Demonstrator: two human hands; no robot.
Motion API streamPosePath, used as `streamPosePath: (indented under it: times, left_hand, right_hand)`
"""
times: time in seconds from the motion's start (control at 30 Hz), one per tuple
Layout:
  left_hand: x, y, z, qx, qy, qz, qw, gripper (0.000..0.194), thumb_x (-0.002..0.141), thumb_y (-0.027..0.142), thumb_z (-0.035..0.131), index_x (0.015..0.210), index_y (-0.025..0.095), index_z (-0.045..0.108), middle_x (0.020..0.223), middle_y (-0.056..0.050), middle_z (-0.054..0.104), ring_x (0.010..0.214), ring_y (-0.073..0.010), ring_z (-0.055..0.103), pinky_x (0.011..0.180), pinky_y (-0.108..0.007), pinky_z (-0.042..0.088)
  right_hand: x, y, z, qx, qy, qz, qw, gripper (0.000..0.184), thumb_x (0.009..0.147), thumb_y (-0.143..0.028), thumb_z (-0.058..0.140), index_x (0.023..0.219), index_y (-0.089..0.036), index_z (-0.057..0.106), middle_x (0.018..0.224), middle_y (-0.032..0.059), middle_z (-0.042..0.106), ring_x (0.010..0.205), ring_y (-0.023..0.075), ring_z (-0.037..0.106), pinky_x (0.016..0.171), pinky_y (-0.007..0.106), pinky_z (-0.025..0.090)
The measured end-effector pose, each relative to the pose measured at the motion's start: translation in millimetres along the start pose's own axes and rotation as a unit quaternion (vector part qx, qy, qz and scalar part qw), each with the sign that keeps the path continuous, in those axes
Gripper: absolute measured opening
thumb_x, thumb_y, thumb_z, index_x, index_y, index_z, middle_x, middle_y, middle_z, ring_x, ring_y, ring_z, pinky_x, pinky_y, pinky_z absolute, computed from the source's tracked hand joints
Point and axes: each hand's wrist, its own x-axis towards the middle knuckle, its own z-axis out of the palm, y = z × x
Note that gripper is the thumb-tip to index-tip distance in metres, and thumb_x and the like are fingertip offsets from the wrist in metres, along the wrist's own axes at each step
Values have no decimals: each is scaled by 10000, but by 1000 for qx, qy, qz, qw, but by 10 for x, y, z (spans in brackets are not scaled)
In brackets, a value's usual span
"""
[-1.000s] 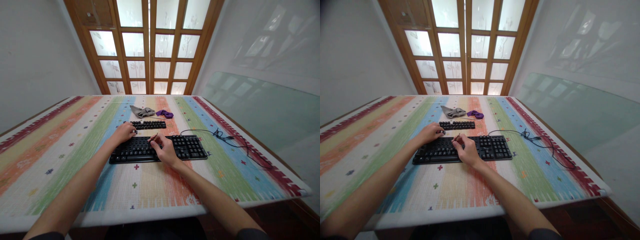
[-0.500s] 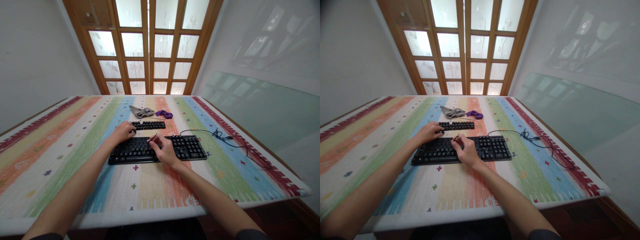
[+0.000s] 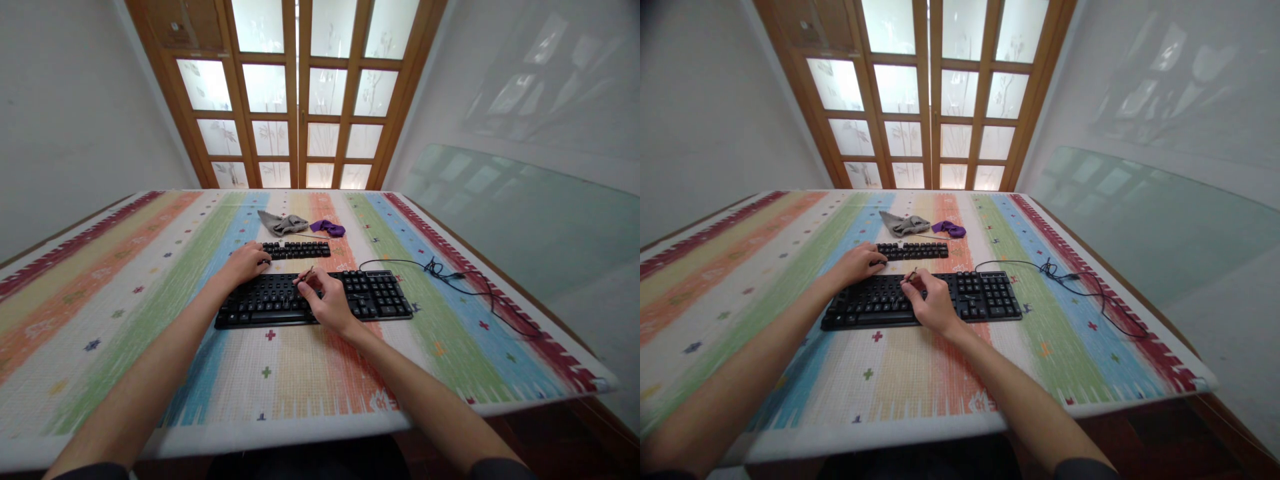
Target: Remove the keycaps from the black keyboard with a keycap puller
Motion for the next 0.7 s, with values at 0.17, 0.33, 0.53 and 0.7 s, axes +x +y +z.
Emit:
streamPosePath:
  times: [0.17,0.33,0.53,0.7]
  left_hand:
    - [-1,-14,13,9,7,0,1000,232,839,262,565,940,227,771,835,-77,653,903,-250,578,801,-336,455]
    - [1,-34,50,25,12,-9,1000,243,831,264,562,952,219,769,852,-86,659,916,-260,578,803,-345,460]
    - [-1,-44,51,21,15,-3,1000,248,827,257,555,962,231,762,843,-72,654,901,-247,578,796,-332,465]
    - [-42,-31,34,2,21,-13,1000,262,824,251,569,1014,215,746,855,-75,653,907,-251,574,807,-342,468]
  right_hand:
    - [-3,10,0,2,-1,6,1000,116,910,-326,596,920,-211,594,859,55,718,736,185,684,731,320,563]
    - [-2,8,0,4,-2,3,1000,119,914,-328,593,927,-210,597,869,64,721,745,191,688,738,329,564]
    - [-17,38,6,7,-3,12,1000,140,917,-352,596,935,-213,603,883,60,719,748,189,688,741,328,570]
    - [-17,7,7,21,3,11,1000,136,919,-343,587,907,-208,594,885,69,710,743,188,677,734,332,574]
